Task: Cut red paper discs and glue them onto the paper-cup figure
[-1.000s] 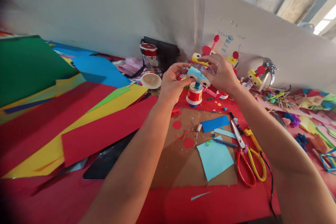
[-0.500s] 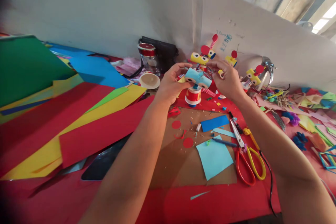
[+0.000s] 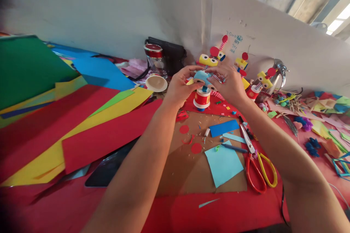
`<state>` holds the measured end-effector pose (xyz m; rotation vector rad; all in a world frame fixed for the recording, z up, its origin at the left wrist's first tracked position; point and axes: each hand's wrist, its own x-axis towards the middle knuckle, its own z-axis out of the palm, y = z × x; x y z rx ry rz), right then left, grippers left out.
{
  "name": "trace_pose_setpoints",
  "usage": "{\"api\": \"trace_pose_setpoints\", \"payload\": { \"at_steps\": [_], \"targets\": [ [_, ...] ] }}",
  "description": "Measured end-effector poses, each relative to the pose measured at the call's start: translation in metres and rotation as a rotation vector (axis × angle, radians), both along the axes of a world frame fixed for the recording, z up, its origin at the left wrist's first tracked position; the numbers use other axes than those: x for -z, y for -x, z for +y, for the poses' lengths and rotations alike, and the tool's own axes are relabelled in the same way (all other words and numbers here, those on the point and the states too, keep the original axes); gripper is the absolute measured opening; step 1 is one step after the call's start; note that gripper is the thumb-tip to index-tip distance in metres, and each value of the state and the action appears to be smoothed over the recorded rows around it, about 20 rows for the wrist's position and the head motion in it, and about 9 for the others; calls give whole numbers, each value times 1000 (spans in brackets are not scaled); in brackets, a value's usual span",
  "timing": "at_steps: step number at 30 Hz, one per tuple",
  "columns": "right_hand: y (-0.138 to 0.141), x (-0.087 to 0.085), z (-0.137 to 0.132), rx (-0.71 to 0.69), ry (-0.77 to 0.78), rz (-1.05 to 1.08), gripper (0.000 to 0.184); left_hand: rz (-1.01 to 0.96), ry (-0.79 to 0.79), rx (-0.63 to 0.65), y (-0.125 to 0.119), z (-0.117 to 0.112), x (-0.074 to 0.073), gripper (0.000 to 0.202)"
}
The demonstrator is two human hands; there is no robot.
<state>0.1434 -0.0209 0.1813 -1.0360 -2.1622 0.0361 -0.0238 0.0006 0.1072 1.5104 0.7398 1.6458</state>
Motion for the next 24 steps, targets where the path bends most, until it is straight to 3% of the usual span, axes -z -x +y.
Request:
{"api": "trace_pose_setpoints", "payload": {
  "at_steps": [10,16,20,24],
  "targets": [
    [-1,-2,23,-32,68,22,23,113,-86,-123,-8,7,10,19],
    [-2,-1,28,-17,77,-27,31,49,-32,-139,-13,12,14,23],
    [-1,-4,30,16,39,-53,28,41,-1,-150,-12,10,11,23],
    [1,-9,32,2,101,-61,27,37,25,-153,-11,7,9,21]
  ]
}}
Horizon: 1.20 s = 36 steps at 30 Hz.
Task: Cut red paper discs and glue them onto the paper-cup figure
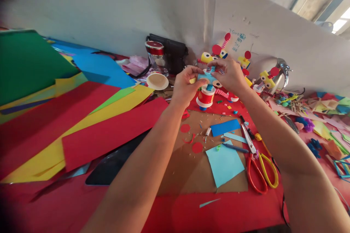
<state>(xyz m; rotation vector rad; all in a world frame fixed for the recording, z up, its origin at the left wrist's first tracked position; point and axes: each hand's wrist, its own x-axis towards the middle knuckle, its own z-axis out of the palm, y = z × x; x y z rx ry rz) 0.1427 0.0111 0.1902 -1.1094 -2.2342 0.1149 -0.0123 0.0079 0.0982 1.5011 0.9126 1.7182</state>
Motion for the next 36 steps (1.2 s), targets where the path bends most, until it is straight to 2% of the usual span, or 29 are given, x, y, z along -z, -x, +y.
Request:
{"api": "trace_pose_setpoints", "payload": {
  "at_steps": [8,18,29,36],
  "targets": [
    [1,-1,7,47,2,-18,28,-19,40,-5,0,-2,-3,21],
    [6,-4,6,47,86,15,26,-56,89,2,1,-5,-6,23],
    [6,-11,5,15,157,55,24,-44,37,30,0,-5,-4,20],
    [2,-13,-1,-21,139,27,28,1,-24,31,1,-3,-1,27]
  ]
}}
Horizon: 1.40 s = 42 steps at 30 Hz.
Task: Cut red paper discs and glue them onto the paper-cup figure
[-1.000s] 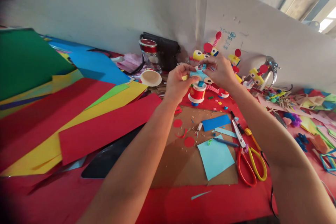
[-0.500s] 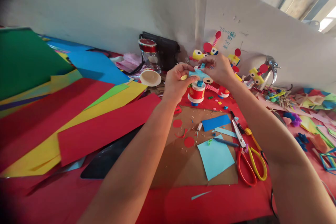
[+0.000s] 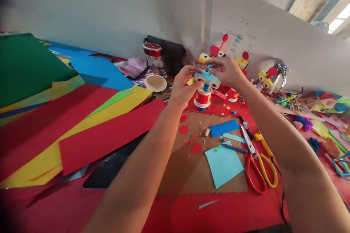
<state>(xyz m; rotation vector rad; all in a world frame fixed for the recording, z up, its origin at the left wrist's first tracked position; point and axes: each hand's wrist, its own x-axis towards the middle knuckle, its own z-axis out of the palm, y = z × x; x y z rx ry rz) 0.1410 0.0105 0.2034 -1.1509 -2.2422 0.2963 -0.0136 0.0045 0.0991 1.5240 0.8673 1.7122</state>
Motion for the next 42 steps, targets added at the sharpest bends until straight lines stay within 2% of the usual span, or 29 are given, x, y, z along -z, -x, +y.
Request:
{"api": "trace_pose_setpoints", "payload": {
  "at_steps": [14,23,30,37,42],
  "targets": [
    [-13,2,-10,-16,7,101,33,67,-39,-31,6,-3,-5,45],
    [-17,2,-27,-10,-32,66,42,102,-26,84,18,-10,-11,46],
    [-12,6,-38,-32,-62,41,47,127,-29,131,15,-9,-10,47],
    [-4,14,-33,69,-108,43,28,113,-27,-16,7,1,-2,30],
    [-4,14,-19,71,-96,33,27,68,-1,-34,7,3,1,29]
  ]
}}
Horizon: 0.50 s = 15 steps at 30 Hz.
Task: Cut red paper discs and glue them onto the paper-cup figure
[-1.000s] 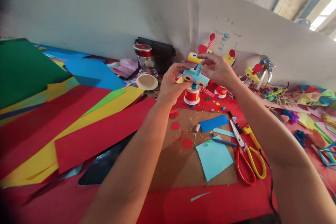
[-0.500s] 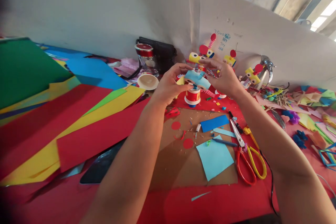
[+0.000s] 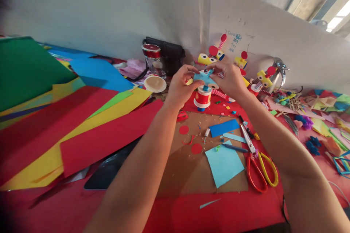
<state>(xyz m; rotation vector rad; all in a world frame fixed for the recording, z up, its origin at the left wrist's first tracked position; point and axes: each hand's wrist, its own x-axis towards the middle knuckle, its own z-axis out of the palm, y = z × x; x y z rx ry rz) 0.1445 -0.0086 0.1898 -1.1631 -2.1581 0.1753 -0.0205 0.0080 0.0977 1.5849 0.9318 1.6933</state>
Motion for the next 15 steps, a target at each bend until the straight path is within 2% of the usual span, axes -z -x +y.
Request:
{"api": "trace_pose_setpoints", "payload": {
  "at_steps": [10,15],
  "targets": [
    [2,0,22,-22,28,-29,25,-62,31,52,-2,1,2,25],
    [8,1,24,-11,47,-7,22,-66,30,41,-3,1,1,23]
  ]
}}
